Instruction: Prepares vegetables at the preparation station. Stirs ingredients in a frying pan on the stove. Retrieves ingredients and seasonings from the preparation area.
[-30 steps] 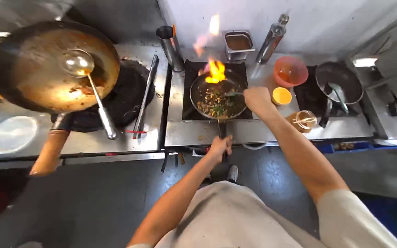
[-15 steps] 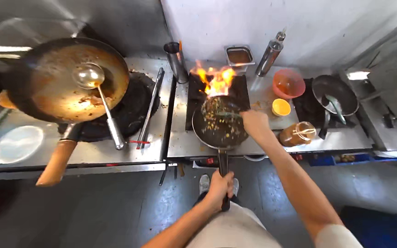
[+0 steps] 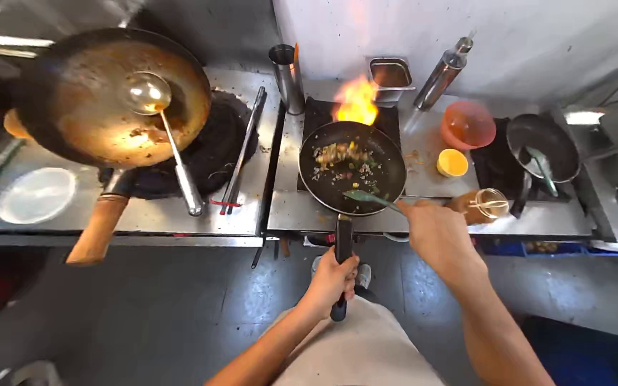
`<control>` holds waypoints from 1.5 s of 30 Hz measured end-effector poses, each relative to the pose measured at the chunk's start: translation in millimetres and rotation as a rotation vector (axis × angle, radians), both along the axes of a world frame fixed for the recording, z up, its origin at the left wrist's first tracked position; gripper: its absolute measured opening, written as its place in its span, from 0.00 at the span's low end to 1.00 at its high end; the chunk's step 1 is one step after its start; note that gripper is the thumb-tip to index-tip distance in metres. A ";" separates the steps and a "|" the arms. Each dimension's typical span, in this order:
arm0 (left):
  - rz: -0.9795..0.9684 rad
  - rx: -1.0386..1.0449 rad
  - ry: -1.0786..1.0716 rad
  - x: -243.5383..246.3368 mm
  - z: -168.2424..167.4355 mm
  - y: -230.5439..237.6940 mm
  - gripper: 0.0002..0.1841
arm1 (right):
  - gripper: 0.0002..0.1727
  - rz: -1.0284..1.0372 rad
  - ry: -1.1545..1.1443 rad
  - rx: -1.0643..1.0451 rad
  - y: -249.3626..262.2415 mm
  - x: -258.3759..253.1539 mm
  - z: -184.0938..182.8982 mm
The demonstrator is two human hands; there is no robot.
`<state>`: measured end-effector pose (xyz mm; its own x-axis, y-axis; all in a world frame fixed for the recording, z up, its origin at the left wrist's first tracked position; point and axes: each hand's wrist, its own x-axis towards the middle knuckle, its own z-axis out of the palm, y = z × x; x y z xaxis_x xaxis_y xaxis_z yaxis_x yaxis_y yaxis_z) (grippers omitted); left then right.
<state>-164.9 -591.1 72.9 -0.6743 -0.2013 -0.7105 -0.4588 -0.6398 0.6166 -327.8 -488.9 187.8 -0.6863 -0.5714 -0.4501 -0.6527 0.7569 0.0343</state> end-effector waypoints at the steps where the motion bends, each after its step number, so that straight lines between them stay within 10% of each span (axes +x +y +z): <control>1: 0.011 0.011 -0.015 0.8 -1.5 -1.4 0.04 | 0.24 -0.010 -0.029 0.037 -9.5 0.3 -0.2; 6: 0.018 0.000 -0.024 -9.8 -38.2 -5.9 0.04 | 0.10 -0.127 -0.028 0.008 -59.6 -34.2 -31.4; 11: -0.025 -0.080 0.047 -54.8 -112.3 -17.0 0.06 | 0.21 -0.076 -0.010 -0.106 -105.8 -84.2 -103.6; 27: -0.076 -0.046 0.007 -76.6 -90.5 -12.1 0.11 | 0.33 -0.256 -0.020 -0.208 -73.0 -59.5 -139.5; 35: -0.017 -0.179 0.065 -130.7 -123.2 -28.7 0.16 | 0.34 -0.309 -0.205 -0.678 -51.2 -71.8 -189.2; 45: -0.084 -0.131 0.113 -59.9 -116.9 -19.2 0.25 | 0.33 -0.441 -0.279 -1.024 33.4 -59.0 -191.7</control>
<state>-224.8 -610.3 -44.1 -0.7666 -0.2268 -0.6007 -0.4302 -0.5132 0.7427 -386.7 -455.5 -3.8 -0.8669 -0.4920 -0.0804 -0.2126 0.5107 -0.8331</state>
